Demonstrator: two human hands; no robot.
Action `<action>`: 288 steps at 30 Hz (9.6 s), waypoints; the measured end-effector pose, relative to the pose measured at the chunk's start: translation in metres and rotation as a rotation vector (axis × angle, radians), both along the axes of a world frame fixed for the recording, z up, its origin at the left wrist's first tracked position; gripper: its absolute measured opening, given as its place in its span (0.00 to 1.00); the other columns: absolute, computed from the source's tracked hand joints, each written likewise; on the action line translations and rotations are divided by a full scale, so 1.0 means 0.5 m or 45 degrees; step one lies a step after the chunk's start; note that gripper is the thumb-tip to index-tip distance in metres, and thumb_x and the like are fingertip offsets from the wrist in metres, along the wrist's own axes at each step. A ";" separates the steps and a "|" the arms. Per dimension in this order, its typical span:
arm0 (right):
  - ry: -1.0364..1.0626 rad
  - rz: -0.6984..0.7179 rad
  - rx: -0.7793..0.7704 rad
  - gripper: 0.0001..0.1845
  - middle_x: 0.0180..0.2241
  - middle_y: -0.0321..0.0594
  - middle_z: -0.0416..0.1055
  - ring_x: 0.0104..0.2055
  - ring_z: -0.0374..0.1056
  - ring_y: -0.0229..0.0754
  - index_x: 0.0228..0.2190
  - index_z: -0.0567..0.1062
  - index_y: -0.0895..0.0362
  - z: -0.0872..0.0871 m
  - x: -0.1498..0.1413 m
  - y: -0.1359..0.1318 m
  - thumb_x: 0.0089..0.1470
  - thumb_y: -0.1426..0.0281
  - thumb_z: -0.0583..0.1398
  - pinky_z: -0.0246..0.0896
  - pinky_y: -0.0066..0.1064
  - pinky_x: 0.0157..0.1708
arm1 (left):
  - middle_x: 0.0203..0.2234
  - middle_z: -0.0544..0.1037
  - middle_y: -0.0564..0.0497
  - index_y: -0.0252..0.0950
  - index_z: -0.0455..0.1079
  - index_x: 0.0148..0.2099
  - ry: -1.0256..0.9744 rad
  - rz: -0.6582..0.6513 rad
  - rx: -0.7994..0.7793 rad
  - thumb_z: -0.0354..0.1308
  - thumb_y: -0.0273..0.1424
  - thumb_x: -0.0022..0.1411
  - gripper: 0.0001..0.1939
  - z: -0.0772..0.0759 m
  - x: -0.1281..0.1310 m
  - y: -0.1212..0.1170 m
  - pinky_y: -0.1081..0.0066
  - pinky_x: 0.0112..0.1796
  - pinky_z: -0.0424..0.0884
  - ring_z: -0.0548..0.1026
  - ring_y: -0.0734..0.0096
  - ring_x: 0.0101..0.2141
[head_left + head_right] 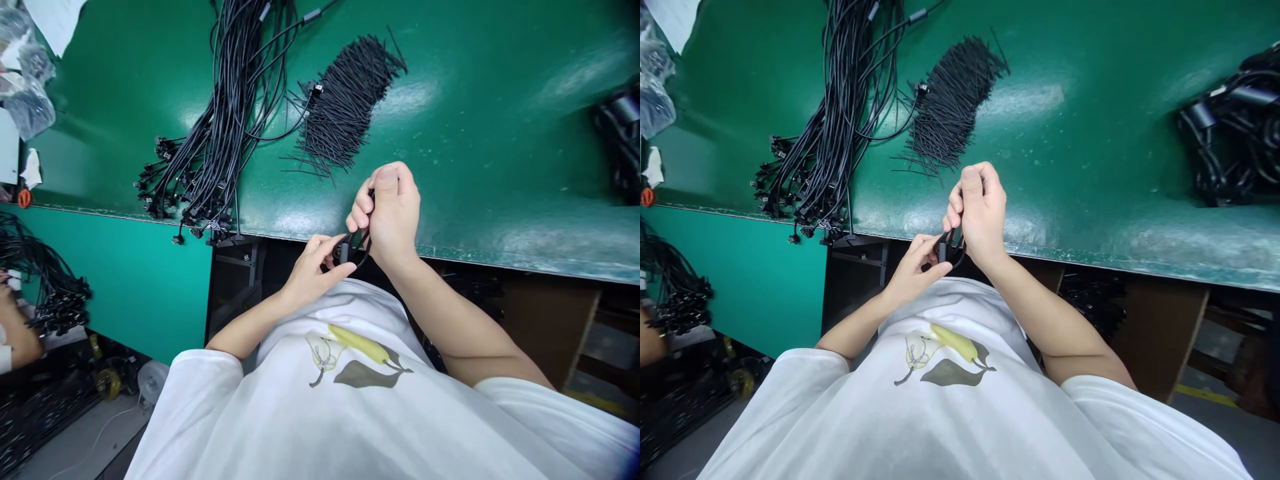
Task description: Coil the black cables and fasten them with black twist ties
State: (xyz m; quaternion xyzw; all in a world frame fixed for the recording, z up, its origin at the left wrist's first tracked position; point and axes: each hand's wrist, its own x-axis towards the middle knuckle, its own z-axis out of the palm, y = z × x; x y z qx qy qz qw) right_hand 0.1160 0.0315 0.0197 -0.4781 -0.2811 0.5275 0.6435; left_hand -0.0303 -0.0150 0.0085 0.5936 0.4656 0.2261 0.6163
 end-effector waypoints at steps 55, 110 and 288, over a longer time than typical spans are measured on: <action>0.443 0.473 -0.272 0.28 0.16 0.23 0.40 0.16 0.32 0.27 0.23 0.60 0.54 0.033 -0.013 -0.005 0.50 0.48 0.66 0.32 0.21 0.13 | 0.25 0.70 0.54 0.37 0.62 0.34 -0.025 -0.115 -0.160 0.46 0.45 0.70 0.18 0.000 0.007 0.013 0.70 0.37 0.64 0.68 0.74 0.29; -2.258 0.558 1.365 0.11 0.35 0.45 0.72 0.31 0.64 0.41 0.31 0.69 0.57 0.044 0.083 -0.028 0.66 0.72 0.52 0.55 0.33 0.31 | 0.21 0.61 0.58 0.34 0.70 0.43 -0.124 -0.190 -0.292 0.51 0.44 0.67 0.18 0.046 -0.006 0.088 0.74 0.26 0.55 0.57 0.78 0.23; -2.482 -0.180 -0.494 0.23 0.48 0.56 0.71 0.44 0.63 0.54 0.56 0.71 0.63 -0.096 0.459 -0.071 0.64 0.70 0.48 0.57 0.42 0.41 | 0.49 0.78 0.44 0.39 0.72 0.53 0.832 -0.037 0.929 0.49 0.40 0.70 0.18 0.052 -0.134 0.206 0.59 0.53 0.70 0.76 0.58 0.49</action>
